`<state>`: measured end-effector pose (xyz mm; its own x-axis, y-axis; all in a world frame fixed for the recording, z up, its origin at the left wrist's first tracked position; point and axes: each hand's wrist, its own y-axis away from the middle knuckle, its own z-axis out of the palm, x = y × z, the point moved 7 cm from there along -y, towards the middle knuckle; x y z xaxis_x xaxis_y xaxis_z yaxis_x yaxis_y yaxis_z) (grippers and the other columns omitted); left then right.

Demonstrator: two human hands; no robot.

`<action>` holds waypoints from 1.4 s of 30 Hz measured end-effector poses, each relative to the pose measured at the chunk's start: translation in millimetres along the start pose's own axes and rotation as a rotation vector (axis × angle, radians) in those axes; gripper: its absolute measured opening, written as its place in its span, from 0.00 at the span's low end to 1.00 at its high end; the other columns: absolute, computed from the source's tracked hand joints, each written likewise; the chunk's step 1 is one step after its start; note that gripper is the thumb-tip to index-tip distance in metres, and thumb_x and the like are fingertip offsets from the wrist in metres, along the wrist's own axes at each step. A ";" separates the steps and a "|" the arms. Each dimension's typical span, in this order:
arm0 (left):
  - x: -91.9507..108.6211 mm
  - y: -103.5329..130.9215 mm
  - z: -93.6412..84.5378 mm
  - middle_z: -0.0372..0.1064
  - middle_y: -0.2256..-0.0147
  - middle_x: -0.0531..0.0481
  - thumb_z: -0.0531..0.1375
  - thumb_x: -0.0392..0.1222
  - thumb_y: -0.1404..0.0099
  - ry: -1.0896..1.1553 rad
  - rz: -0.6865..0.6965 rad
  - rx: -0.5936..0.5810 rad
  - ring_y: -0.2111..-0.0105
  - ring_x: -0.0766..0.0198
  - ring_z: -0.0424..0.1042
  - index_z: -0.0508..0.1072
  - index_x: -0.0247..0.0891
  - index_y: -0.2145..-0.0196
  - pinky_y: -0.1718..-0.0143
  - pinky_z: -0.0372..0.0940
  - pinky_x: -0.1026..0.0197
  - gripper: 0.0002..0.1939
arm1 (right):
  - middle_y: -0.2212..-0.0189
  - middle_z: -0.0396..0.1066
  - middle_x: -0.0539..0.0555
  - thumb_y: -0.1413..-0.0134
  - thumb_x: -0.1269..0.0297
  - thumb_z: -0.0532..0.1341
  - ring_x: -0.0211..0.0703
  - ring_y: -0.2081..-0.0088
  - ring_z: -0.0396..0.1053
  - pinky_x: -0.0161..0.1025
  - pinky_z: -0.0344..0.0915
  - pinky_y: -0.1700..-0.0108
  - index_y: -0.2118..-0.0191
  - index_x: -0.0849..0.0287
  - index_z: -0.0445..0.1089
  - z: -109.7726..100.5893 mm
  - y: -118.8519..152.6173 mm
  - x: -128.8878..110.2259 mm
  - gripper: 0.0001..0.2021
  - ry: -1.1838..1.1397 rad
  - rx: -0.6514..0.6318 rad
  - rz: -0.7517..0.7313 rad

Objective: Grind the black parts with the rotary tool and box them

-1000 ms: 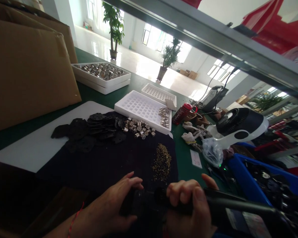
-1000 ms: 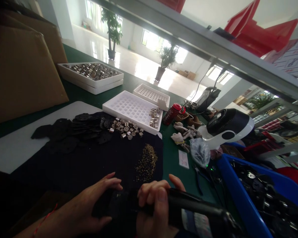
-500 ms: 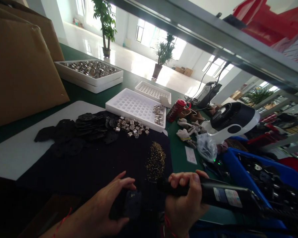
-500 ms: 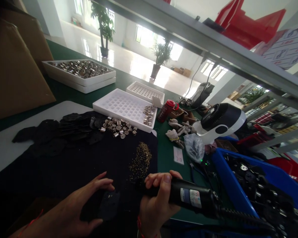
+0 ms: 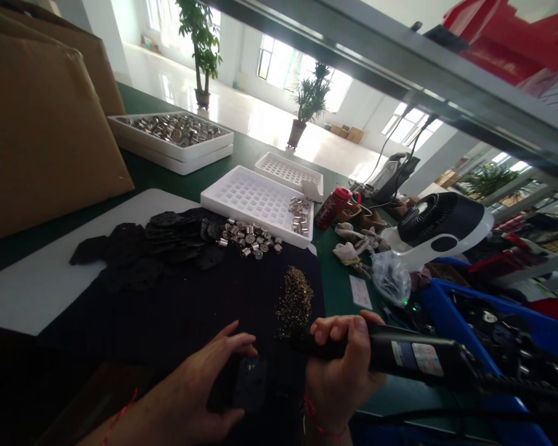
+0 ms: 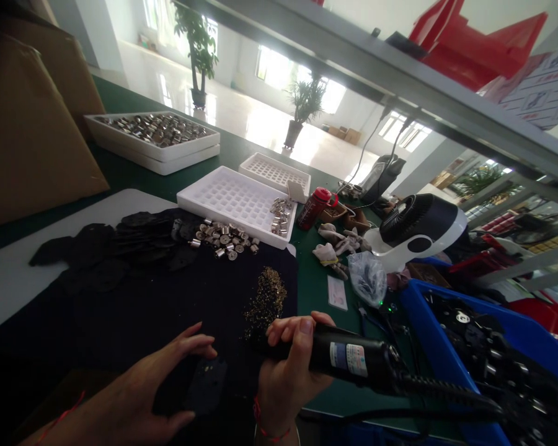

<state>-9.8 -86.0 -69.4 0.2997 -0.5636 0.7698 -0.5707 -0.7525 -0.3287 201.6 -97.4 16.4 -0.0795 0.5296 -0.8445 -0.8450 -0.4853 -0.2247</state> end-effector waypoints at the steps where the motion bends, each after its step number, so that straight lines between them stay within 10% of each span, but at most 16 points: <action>1: -0.1 0.0 0.4 0.80 0.47 0.53 0.67 0.27 0.51 0.002 -0.002 -0.002 0.36 0.41 0.74 0.54 0.57 0.32 0.36 0.71 0.39 0.54 | 0.80 0.64 0.39 0.40 0.63 0.70 0.33 0.81 0.62 0.34 0.68 0.75 0.58 0.55 0.72 0.8 -0.3 1.0 0.08 0.001 -0.004 0.000; 20: -5.2 3.3 1.6 0.75 0.42 0.53 0.69 0.27 0.48 0.086 -0.067 -0.065 0.36 0.46 0.73 0.53 0.57 0.29 0.28 0.59 0.42 0.55 | 0.81 0.63 0.40 0.41 0.65 0.69 0.34 0.81 0.62 0.35 0.69 0.74 0.59 0.54 0.71 -4.1 3.5 -5.8 0.07 0.012 -0.012 0.040; 42: 2.6 -4.1 -0.4 0.66 0.36 0.44 0.67 0.30 0.47 0.198 -0.077 -0.079 0.37 0.48 0.71 0.63 0.48 0.41 0.36 0.67 0.52 0.38 | 0.83 0.63 0.40 0.40 0.63 0.67 0.32 0.86 0.58 0.30 0.68 0.81 0.62 0.53 0.73 4.9 32.8 -7.5 0.03 -0.194 -0.134 0.196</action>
<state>-6.9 -84.3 -65.9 0.1935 -0.4216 0.8859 -0.6120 -0.7576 -0.2268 171.9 -113.9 17.8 -0.3450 0.5336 -0.7722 -0.7273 -0.6720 -0.1394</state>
